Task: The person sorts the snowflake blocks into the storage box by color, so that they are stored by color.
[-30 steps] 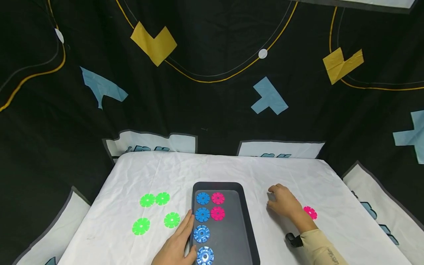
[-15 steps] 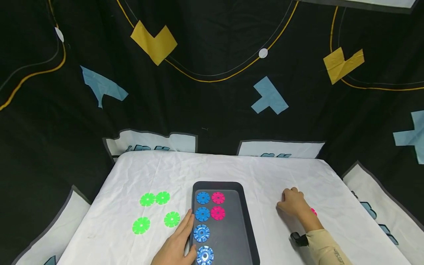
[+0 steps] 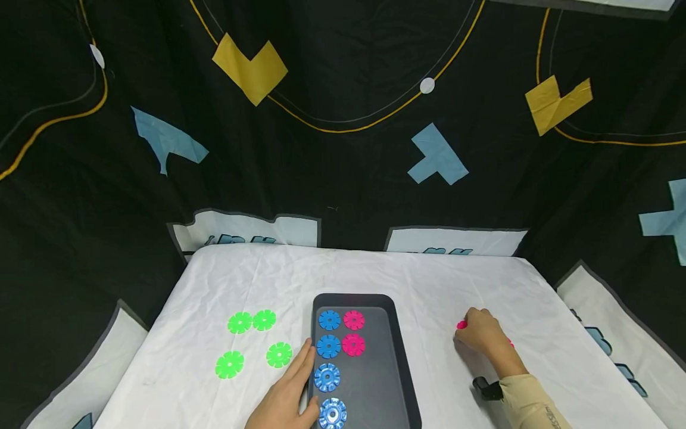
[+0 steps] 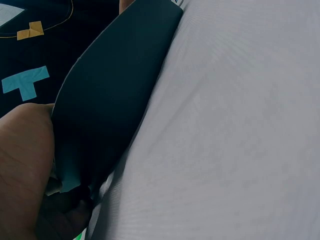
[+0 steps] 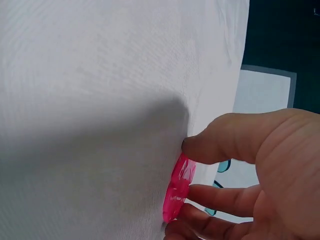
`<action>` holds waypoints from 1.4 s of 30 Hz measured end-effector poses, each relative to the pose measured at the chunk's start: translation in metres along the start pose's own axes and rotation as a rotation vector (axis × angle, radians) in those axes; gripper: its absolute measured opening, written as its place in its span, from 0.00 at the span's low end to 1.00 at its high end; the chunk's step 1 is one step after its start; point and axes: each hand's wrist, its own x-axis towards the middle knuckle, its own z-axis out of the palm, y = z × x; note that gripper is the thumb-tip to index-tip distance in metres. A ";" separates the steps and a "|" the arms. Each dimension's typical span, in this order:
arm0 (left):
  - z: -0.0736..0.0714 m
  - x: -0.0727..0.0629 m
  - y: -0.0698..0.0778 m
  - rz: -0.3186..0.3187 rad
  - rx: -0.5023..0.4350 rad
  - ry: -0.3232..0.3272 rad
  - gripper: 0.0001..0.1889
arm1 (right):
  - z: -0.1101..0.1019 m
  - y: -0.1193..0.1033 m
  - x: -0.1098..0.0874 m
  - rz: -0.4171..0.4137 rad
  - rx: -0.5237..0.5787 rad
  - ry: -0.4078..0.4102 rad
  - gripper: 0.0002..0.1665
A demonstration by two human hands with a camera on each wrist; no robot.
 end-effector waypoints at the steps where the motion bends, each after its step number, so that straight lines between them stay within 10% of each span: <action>1: 0.000 0.000 0.000 -0.001 -0.001 0.000 0.44 | 0.001 -0.001 0.000 0.000 0.003 -0.002 0.15; 24: 0.000 0.000 -0.001 0.010 0.002 0.010 0.44 | -0.002 -0.057 -0.021 -0.295 0.076 0.182 0.19; 42: 0.002 0.001 -0.003 0.035 0.012 0.047 0.45 | -0.008 -0.102 -0.038 -0.368 0.104 0.184 0.22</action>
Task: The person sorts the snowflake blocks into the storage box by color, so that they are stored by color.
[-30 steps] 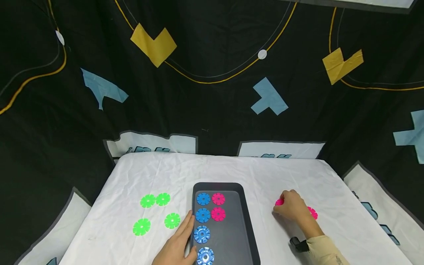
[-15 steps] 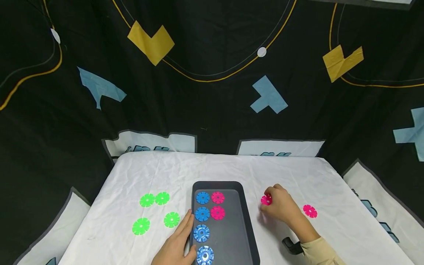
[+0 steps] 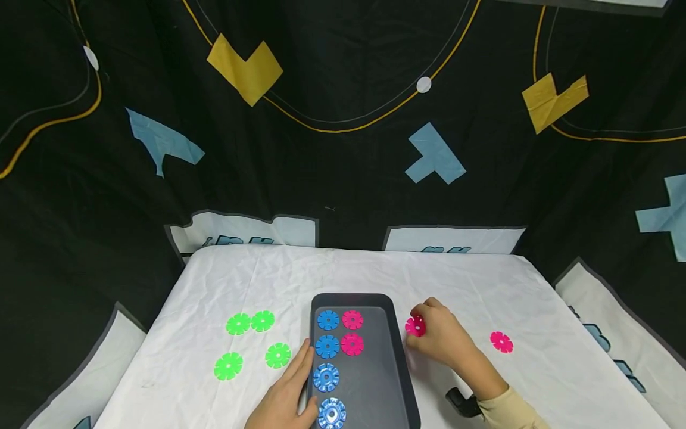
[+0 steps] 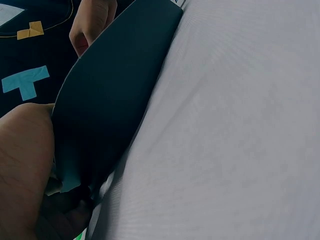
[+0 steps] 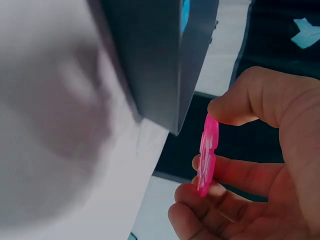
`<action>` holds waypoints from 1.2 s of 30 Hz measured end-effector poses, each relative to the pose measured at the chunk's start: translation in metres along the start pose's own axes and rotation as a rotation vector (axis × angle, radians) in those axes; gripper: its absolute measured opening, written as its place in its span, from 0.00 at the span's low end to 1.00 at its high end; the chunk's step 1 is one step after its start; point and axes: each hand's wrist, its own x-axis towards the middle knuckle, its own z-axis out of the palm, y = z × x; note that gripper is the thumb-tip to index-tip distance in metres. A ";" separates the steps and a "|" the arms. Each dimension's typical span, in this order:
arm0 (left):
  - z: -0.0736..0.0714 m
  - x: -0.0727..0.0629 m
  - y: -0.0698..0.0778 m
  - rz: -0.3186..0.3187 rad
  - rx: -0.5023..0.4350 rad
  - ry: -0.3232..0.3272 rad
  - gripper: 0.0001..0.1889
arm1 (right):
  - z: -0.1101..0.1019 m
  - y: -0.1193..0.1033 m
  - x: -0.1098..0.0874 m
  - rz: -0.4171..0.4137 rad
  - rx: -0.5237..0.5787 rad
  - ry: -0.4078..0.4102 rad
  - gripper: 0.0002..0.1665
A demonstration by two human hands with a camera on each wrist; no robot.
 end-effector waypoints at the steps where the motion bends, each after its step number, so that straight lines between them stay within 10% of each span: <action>1: 0.000 0.000 0.000 0.002 0.002 0.002 0.45 | 0.000 -0.002 0.000 -0.004 -0.001 0.002 0.22; 36: 0.000 -0.001 0.000 -0.017 -0.007 -0.025 0.44 | 0.018 -0.059 -0.002 -0.151 0.051 -0.085 0.23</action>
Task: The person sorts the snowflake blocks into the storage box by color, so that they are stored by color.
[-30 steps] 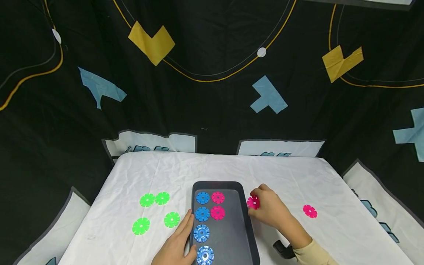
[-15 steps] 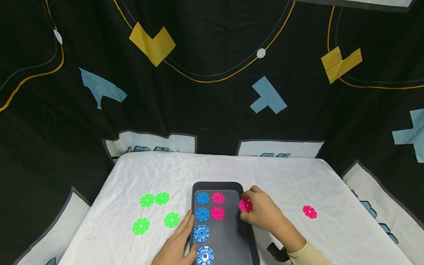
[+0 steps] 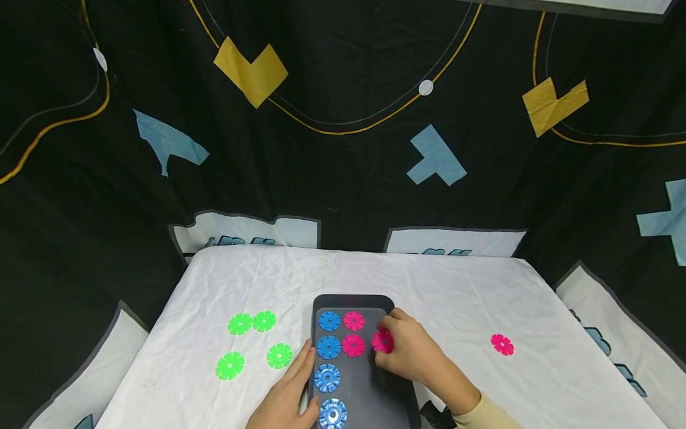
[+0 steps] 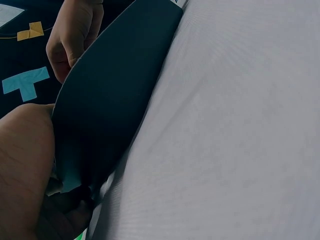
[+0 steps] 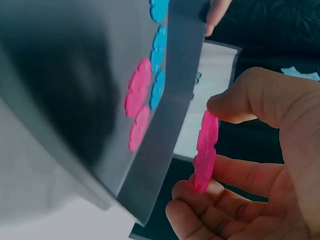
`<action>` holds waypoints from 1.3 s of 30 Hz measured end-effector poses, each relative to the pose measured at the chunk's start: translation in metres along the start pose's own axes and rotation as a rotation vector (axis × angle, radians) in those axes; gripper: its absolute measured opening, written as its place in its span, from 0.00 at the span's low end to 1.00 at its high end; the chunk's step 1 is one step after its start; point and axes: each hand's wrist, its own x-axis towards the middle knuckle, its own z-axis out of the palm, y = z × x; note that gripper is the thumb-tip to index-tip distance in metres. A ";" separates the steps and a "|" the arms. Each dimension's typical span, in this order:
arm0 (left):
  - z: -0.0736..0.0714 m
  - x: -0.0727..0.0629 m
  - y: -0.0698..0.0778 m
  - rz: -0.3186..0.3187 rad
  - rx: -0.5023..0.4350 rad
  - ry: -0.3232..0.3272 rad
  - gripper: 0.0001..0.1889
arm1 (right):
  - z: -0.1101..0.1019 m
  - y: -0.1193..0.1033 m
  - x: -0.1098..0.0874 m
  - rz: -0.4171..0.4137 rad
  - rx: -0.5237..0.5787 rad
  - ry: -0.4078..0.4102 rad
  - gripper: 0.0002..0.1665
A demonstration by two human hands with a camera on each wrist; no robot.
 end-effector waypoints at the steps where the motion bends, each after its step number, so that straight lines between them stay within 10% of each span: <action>1: 0.000 0.000 0.000 -0.001 -0.003 -0.003 0.44 | 0.002 -0.001 0.000 -0.004 0.003 -0.012 0.24; 24: -0.004 0.001 0.003 -0.024 0.009 -0.030 0.43 | 0.030 -0.035 0.014 -0.123 -0.112 -0.302 0.16; 39: -0.003 0.002 0.003 -0.036 0.003 -0.049 0.43 | 0.030 -0.028 0.015 -0.141 -0.140 -0.305 0.19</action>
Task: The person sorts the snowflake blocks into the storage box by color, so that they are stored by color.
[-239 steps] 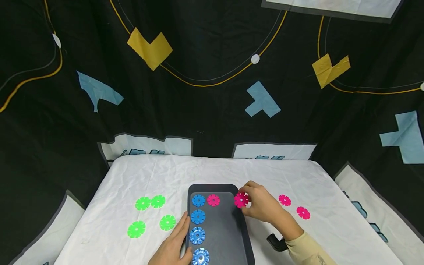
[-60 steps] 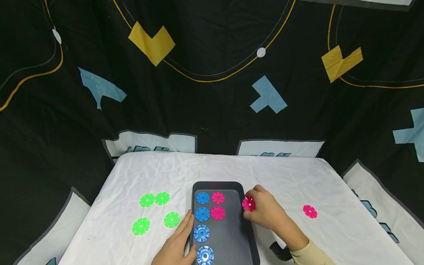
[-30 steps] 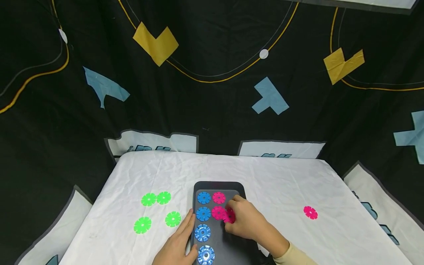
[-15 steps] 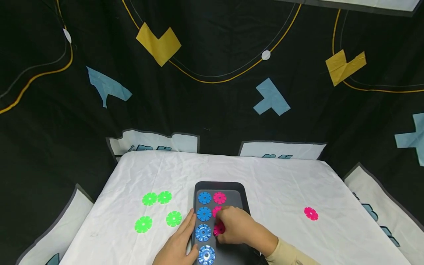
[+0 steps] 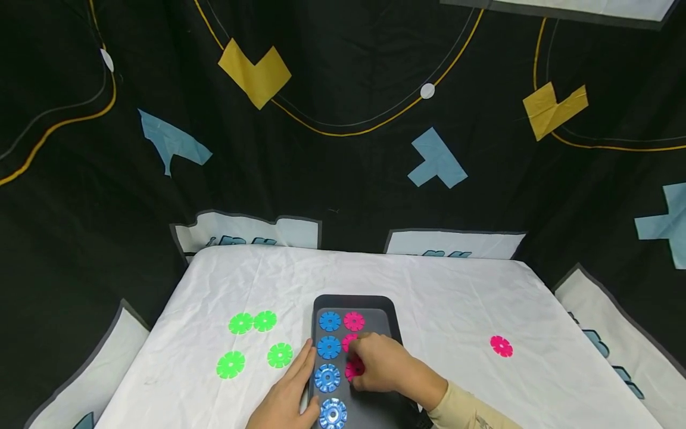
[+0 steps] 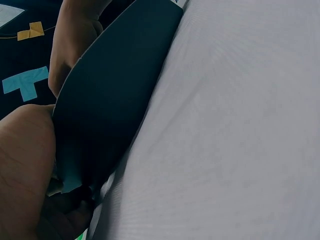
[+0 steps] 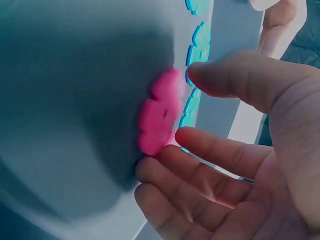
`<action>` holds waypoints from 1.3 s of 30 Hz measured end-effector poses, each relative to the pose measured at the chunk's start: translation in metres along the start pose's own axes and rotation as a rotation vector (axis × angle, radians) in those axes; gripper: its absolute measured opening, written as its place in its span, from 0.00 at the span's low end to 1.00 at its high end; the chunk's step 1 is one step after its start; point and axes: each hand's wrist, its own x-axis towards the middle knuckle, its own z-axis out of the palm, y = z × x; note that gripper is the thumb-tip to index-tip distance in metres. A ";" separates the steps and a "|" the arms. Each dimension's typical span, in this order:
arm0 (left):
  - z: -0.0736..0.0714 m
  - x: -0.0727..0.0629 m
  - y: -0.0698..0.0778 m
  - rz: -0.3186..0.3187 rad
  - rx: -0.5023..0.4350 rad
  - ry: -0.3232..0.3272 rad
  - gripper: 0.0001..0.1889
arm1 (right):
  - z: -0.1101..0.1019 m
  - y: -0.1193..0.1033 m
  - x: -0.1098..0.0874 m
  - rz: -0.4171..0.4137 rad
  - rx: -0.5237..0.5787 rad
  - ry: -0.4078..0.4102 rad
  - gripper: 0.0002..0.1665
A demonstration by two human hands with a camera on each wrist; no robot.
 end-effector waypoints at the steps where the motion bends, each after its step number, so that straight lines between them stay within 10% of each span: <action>1: 0.000 0.000 0.000 -0.002 -0.003 -0.004 0.43 | -0.001 0.000 -0.001 0.003 0.004 0.000 0.19; 20: 0.005 0.000 -0.005 0.077 0.014 0.098 0.42 | -0.024 0.044 -0.038 0.069 0.200 0.211 0.17; 39: 0.009 0.001 -0.007 0.108 0.007 0.125 0.44 | -0.021 0.126 -0.096 0.432 0.291 0.391 0.15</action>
